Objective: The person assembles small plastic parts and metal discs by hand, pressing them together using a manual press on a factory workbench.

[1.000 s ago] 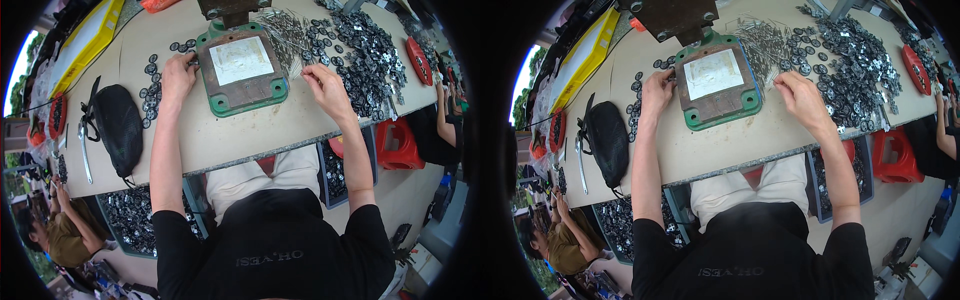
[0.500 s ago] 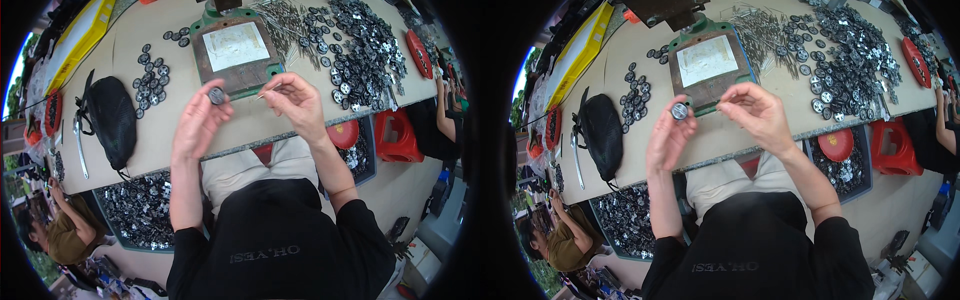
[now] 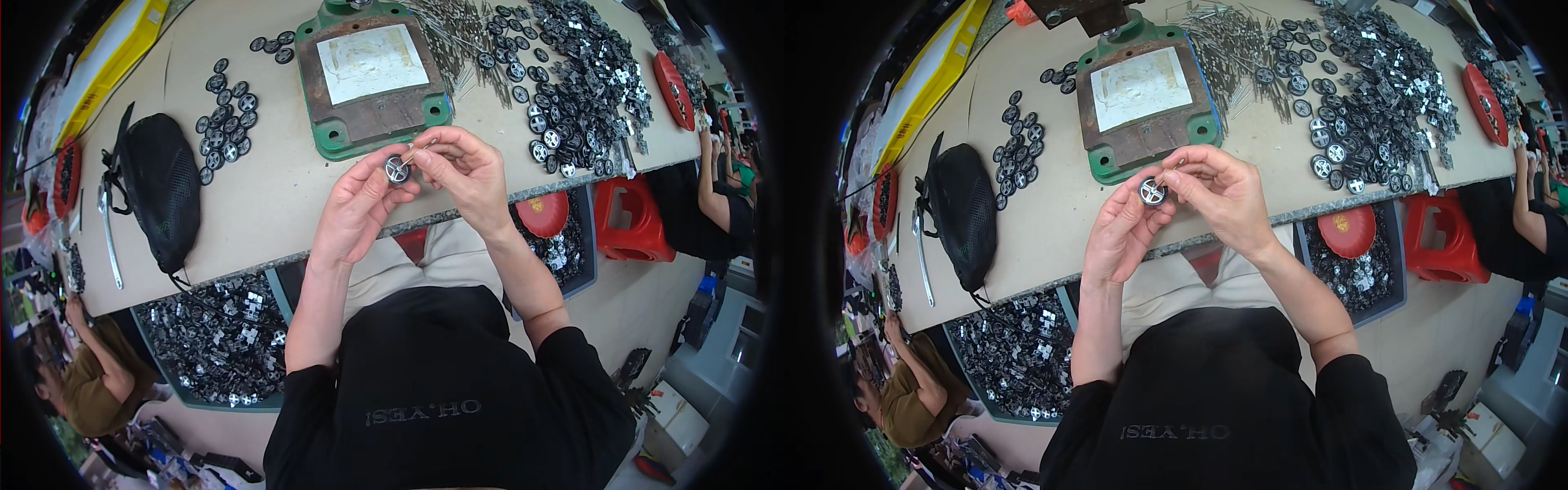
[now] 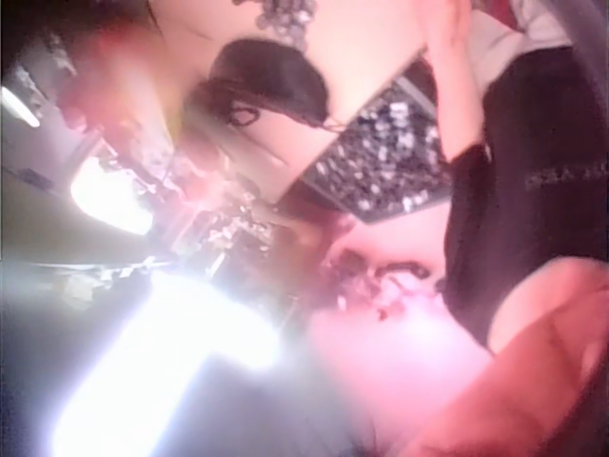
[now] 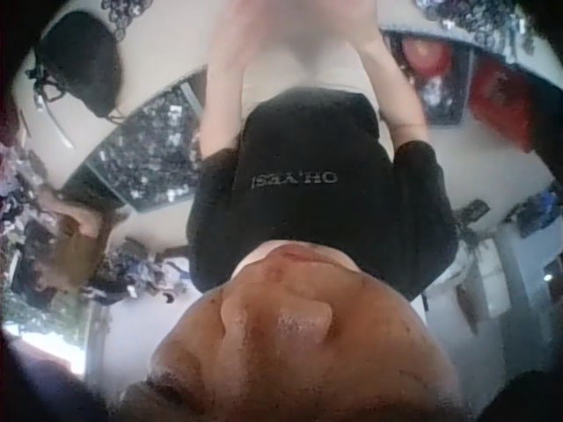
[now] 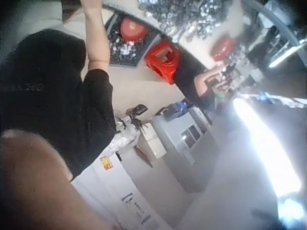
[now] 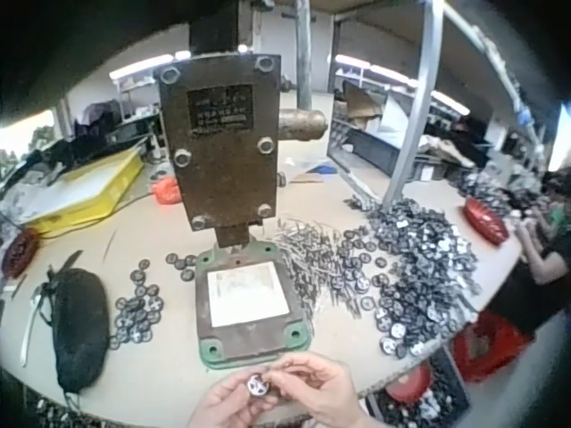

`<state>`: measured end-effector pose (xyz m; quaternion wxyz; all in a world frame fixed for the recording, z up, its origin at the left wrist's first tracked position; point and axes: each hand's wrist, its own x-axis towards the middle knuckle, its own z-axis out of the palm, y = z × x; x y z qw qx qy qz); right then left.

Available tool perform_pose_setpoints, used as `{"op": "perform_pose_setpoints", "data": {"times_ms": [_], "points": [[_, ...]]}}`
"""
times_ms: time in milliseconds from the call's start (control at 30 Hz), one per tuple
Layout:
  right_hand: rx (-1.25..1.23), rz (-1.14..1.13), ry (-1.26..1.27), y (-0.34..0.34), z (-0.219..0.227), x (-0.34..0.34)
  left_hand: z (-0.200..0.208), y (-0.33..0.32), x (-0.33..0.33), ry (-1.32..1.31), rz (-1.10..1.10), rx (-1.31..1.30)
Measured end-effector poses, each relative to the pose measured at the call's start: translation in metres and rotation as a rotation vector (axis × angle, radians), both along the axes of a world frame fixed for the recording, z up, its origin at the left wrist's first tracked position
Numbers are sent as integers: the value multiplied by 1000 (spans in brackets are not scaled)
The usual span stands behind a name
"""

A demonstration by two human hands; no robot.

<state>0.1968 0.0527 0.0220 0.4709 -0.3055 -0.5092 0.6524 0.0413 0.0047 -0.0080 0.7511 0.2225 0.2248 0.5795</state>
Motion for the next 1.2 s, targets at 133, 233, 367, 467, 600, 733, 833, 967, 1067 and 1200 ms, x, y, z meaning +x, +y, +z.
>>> {"op": "perform_pose_setpoints", "data": {"times_ms": [133, 233, 367, 467, 600, 733, 833, 967, 1067, 1200], "points": [[316, -125, -229, -3, -3, 0, -2, 0, 1, 2, 10, -2], [569, -180, -374, -5, -2, 3, -4, 1, 5, 25, 19, 24], [433, -184, -311, -7, -8, 7, -3, 3, 13, -39, 3, -28], [247, -36, -244, 3, 5, 21, -5, 1, 11, -90, -29, -61], [421, -295, -802, 57, 15, 76, -8, 2, 10, -29, -25, -103], [602, -496, -1287, 107, 8, 121, -7, 3, 13, -16, -21, -95], [565, -417, -1382, 111, 13, 129, -8, 4, 11, -6, -13, -90], [544, -337, -1520, 108, 13, 126, -7, 5, 12, -32, -25, -88], [590, -257, -1438, 102, 10, 119, -8, 5, 12, -39, -32, -90], [564, -373, -1374, 88, 20, 129, -9, 3, 10, -32, -27, -95]]}}
